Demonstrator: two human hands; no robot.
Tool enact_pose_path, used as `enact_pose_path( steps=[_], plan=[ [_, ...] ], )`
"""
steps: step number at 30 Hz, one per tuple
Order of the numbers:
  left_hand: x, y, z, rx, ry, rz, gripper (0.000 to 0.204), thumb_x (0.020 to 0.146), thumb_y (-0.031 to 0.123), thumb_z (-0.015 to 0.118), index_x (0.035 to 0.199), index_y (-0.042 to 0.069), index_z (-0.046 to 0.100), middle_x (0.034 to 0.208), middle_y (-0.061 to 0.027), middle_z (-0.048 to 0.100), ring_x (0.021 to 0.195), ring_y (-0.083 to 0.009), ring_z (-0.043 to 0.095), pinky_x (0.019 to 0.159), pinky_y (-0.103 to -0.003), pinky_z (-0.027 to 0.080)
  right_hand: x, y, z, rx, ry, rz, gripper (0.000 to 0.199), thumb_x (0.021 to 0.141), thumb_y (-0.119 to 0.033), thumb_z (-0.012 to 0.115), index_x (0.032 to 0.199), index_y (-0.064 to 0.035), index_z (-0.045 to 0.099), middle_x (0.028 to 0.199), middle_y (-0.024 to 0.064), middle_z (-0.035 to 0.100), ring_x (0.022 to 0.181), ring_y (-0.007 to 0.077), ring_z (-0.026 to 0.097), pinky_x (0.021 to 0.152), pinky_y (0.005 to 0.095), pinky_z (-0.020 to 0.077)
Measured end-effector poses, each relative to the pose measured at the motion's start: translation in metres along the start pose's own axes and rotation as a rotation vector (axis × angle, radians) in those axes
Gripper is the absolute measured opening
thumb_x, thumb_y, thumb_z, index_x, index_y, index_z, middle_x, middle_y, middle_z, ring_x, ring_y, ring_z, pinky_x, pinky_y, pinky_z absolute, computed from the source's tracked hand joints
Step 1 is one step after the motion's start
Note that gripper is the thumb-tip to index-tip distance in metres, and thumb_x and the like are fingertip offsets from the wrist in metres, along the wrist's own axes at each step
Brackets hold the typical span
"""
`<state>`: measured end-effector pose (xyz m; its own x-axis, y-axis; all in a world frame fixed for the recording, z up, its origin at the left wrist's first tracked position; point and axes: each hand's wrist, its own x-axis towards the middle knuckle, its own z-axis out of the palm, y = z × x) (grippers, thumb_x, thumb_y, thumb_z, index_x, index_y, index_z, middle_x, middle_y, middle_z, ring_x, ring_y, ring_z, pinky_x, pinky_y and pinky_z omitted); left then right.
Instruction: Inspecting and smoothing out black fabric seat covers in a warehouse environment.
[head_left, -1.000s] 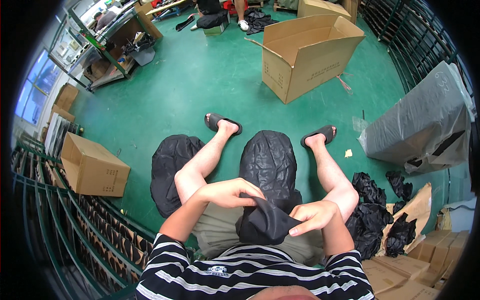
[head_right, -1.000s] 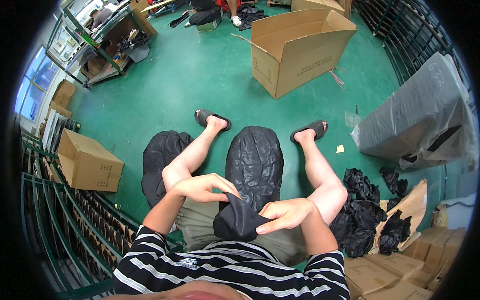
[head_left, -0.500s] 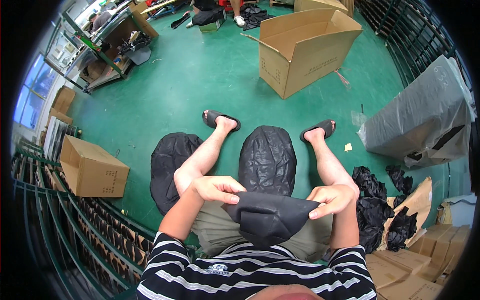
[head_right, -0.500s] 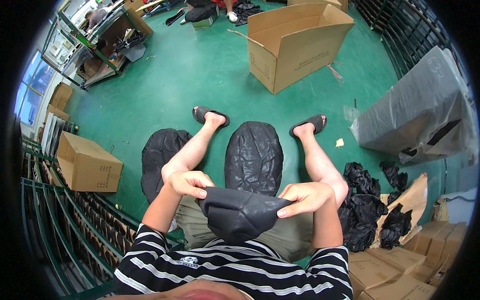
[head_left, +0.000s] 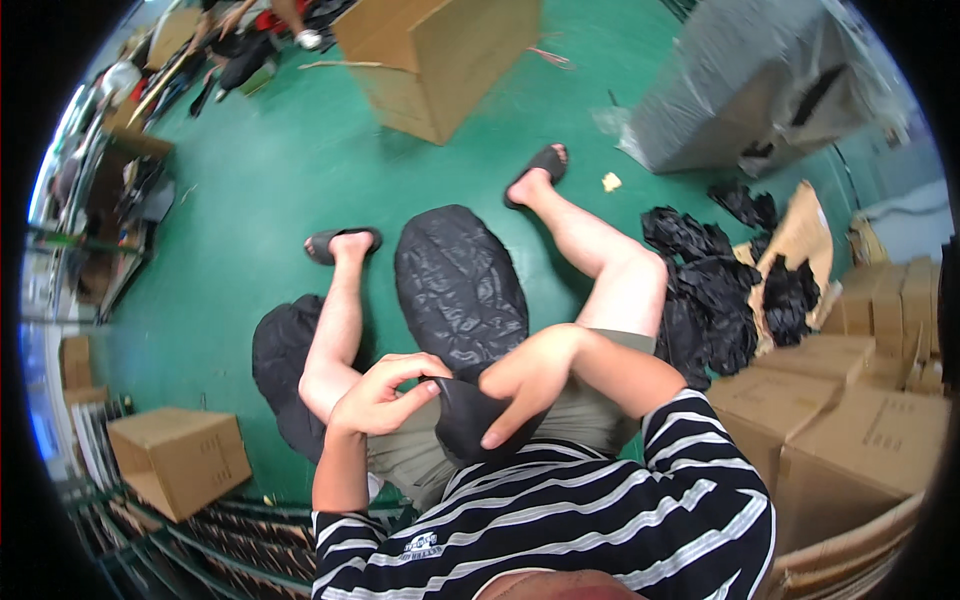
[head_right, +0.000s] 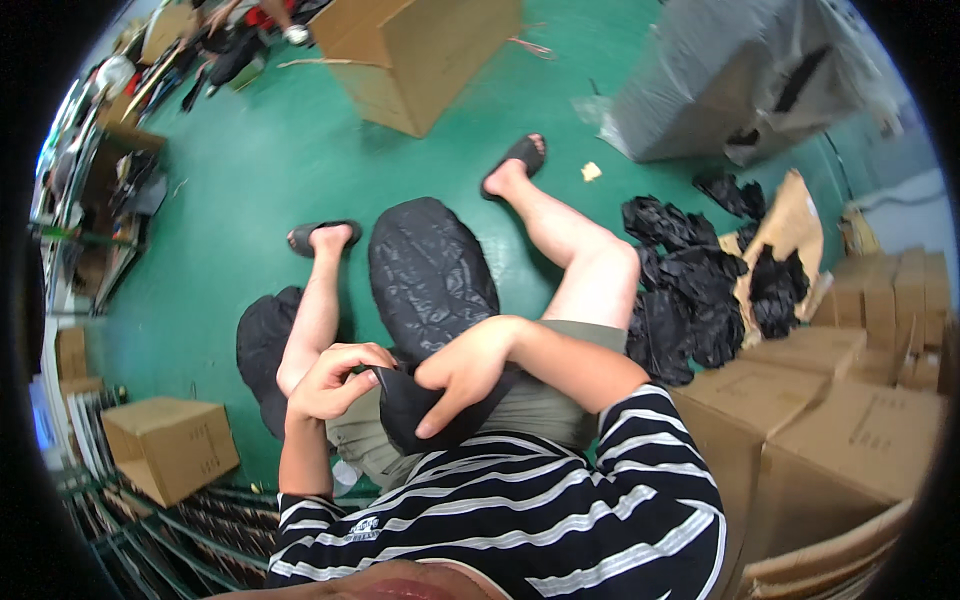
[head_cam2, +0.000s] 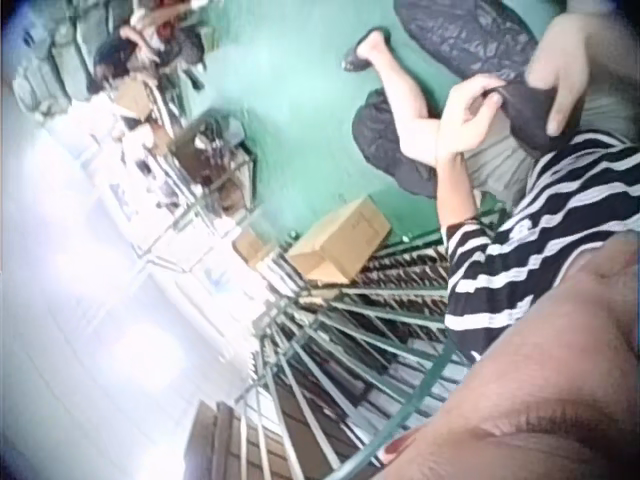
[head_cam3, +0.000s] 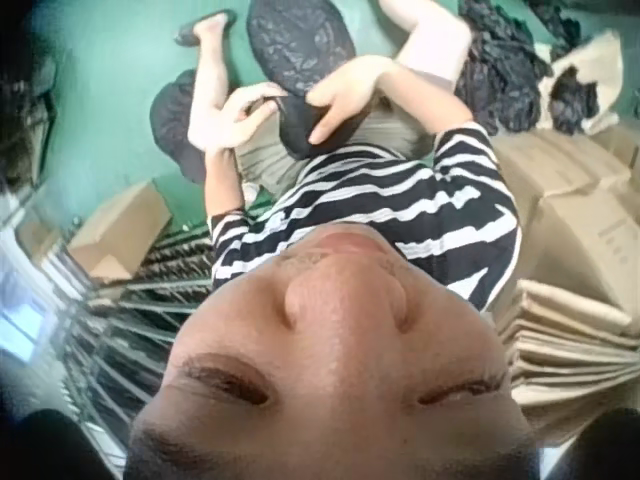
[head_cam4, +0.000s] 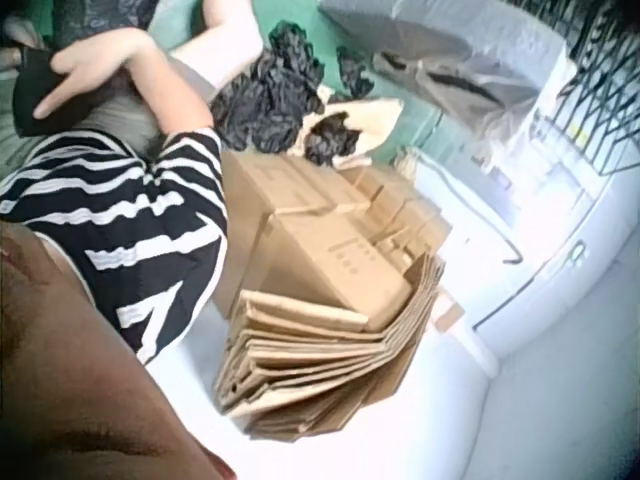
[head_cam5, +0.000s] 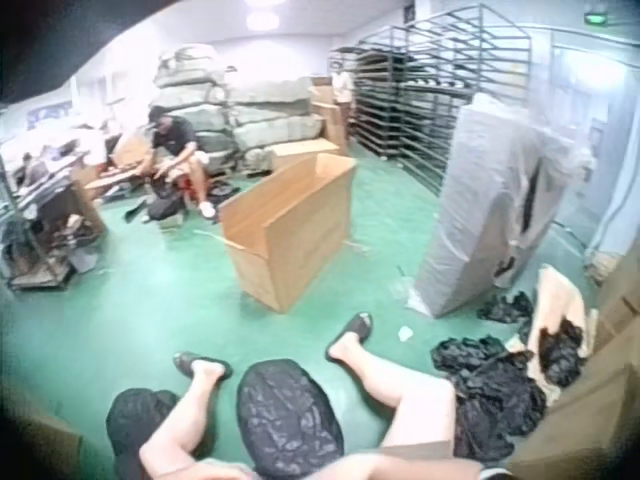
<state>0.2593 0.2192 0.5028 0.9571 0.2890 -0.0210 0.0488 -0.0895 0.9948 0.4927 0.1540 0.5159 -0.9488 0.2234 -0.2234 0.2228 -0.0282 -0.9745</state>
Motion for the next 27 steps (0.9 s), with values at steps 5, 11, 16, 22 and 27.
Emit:
enact_pose_path(
  steps=[5,11,16,22,27],
  plan=[
    [0.014,-0.033,0.015,0.021,-0.047,-0.134,0.03,0.077,-0.011,0.046,0.101,-0.004,0.063,0.102,-0.0131,0.066,0.101,-0.021,0.062,0.09,-0.031,0.047,0.008,0.005,0.009,0.248,0.068,-0.303,0.041,0.099,-0.034,0.058,0.087,0.0047,0.065,0.072,0.0002,0.062,0.068,0.008,0.052,0.066,0.0278,0.0465],
    [-0.026,-0.065,-0.025,-0.074,-0.202,-0.349,0.027,0.093,0.009,0.06,0.116,-0.005,0.063,0.104,-0.0064,0.067,0.096,-0.0098,0.057,0.086,-0.028,0.047,-0.014,0.021,0.001,0.185,0.057,-0.338,0.046,0.102,-0.033,0.053,0.08,0.0068,0.062,0.066,0.0025,0.057,0.065,0.0094,0.049,0.061,0.0303,0.0437],
    [-0.046,-0.117,-0.071,0.213,-0.529,0.41,0.056,0.089,0.031,0.05,0.108,-0.021,0.059,0.135,-0.0257,0.039,0.13,-0.0262,0.029,0.108,-0.037,0.015,-0.029,0.039,-0.002,0.176,0.064,-0.312,0.053,0.104,-0.035,0.048,0.079,0.0077,0.067,0.06,-0.0069,0.049,0.058,0.0049,0.043,0.054,0.0273,0.0401],
    [0.023,-0.031,0.004,0.204,0.502,0.348,0.109,0.084,0.059,0.054,0.141,-0.024,0.015,0.153,-0.0243,0.028,0.146,-0.0291,0.018,0.119,-0.034,0.011,-0.025,0.04,0.001,0.281,0.131,-0.326,0.047,0.099,-0.021,0.059,0.063,0.0076,0.051,0.054,0.0104,0.048,0.055,0.013,0.041,0.053,0.0366,0.035],
    [0.023,-0.068,0.011,-0.46,0.386,0.217,0.106,0.079,0.064,0.061,0.145,-0.009,0.024,0.153,-0.018,0.031,0.142,-0.0282,0.028,0.118,-0.039,0.018,-0.034,0.059,-0.024,0.144,0.46,-0.224,0.05,0.086,-0.031,0.074,0.062,0.0031,0.048,0.055,0.0103,0.04,0.056,0.0107,0.039,0.051,0.035,0.0306]
  ],
)
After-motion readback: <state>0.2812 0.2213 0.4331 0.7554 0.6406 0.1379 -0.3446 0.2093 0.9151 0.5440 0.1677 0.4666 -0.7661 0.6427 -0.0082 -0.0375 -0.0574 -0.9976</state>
